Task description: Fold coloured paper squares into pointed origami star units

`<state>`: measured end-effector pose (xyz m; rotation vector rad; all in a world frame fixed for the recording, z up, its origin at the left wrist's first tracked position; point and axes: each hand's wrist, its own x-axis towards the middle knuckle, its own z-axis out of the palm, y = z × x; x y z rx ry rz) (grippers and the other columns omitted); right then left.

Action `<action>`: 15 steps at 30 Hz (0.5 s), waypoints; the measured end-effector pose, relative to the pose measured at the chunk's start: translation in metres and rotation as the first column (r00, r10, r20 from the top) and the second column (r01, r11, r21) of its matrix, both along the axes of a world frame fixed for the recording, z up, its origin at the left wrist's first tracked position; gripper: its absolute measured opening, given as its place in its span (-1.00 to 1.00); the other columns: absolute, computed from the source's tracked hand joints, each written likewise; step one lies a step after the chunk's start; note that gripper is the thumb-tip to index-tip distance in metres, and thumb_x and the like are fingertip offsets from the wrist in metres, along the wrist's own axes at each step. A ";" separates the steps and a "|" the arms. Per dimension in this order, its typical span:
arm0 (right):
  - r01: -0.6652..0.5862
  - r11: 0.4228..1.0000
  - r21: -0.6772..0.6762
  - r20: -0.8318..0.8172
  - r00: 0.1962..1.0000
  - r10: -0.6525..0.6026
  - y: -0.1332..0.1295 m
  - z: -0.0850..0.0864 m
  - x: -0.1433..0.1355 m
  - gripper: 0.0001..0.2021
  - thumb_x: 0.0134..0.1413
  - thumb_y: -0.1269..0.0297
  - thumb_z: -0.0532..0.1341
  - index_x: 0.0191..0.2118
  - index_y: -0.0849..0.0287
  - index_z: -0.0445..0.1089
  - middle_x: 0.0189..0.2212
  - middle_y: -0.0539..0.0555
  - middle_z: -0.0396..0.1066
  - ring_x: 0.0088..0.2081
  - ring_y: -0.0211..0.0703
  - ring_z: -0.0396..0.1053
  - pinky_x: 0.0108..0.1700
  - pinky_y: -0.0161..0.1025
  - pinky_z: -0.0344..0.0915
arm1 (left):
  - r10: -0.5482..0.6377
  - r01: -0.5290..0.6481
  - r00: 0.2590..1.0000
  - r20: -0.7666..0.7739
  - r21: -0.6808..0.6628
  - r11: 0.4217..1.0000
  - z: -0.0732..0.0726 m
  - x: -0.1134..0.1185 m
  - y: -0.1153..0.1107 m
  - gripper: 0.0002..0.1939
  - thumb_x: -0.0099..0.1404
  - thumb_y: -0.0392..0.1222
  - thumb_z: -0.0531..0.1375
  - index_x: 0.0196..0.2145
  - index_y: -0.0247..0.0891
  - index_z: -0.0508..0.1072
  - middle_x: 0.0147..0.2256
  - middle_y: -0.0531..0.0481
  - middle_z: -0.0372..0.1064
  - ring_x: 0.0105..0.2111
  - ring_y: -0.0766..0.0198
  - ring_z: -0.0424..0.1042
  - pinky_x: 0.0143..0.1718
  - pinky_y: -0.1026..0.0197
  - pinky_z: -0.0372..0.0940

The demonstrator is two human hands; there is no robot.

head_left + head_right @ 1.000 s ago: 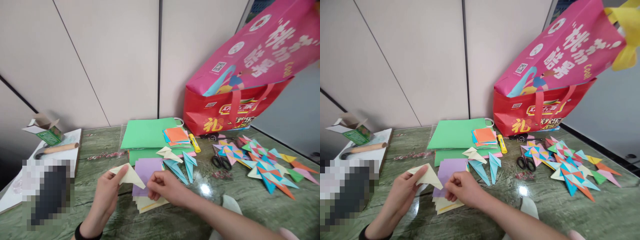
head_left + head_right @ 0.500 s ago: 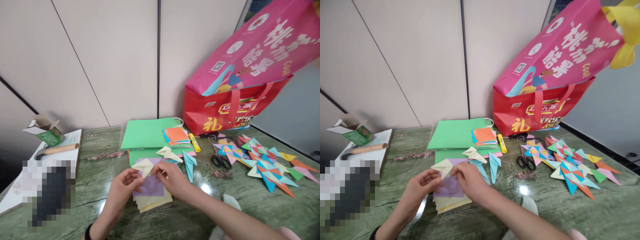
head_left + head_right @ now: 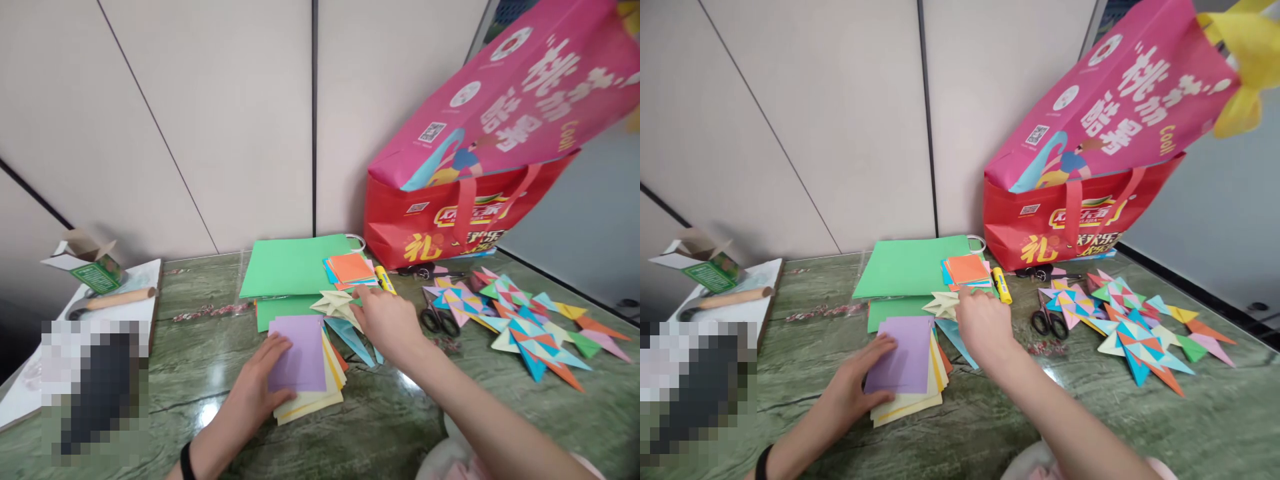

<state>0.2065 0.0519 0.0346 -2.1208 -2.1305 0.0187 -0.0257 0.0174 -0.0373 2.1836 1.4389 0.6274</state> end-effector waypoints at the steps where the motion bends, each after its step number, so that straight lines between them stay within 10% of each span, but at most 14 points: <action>1: -0.017 1.000 0.005 -0.003 1.000 0.017 -0.002 0.001 -0.003 -0.81 0.11 0.31 0.08 -0.17 0.23 0.33 -0.30 0.21 0.45 -0.25 0.09 0.41 -0.39 -0.23 0.19 | -0.003 0.003 1.000 -0.012 0.002 1.000 0.000 0.000 0.000 -0.34 -0.16 -0.46 0.33 -0.03 -0.26 0.38 0.05 -0.24 0.30 0.09 -0.01 0.20 0.10 -0.10 0.11; 8: -0.506 0.862 -0.014 -0.342 0.813 0.472 -0.011 -0.022 -0.020 -0.82 0.04 0.39 0.17 -0.18 0.18 0.35 -0.19 0.10 0.40 -0.14 -0.07 0.35 -0.14 -0.22 0.21 | -0.004 0.004 0.999 -0.054 0.001 1.000 -0.004 -0.003 0.002 -0.36 -0.12 -0.48 0.30 -0.03 -0.19 0.39 0.01 -0.17 0.36 0.02 0.03 0.31 0.05 -0.03 0.19; 15: -0.649 0.761 -0.009 -0.411 0.696 0.589 -0.015 -0.038 -0.026 -0.70 -0.01 0.27 0.24 -0.11 0.18 0.33 -0.15 0.15 0.38 -0.09 0.00 0.31 -0.10 -0.17 0.20 | -0.007 0.007 1.000 0.022 0.000 1.000 0.002 -0.003 0.001 -0.66 0.08 -0.30 0.21 -0.13 -0.18 0.47 -0.06 -0.14 0.44 0.00 0.05 0.34 0.02 -0.04 0.22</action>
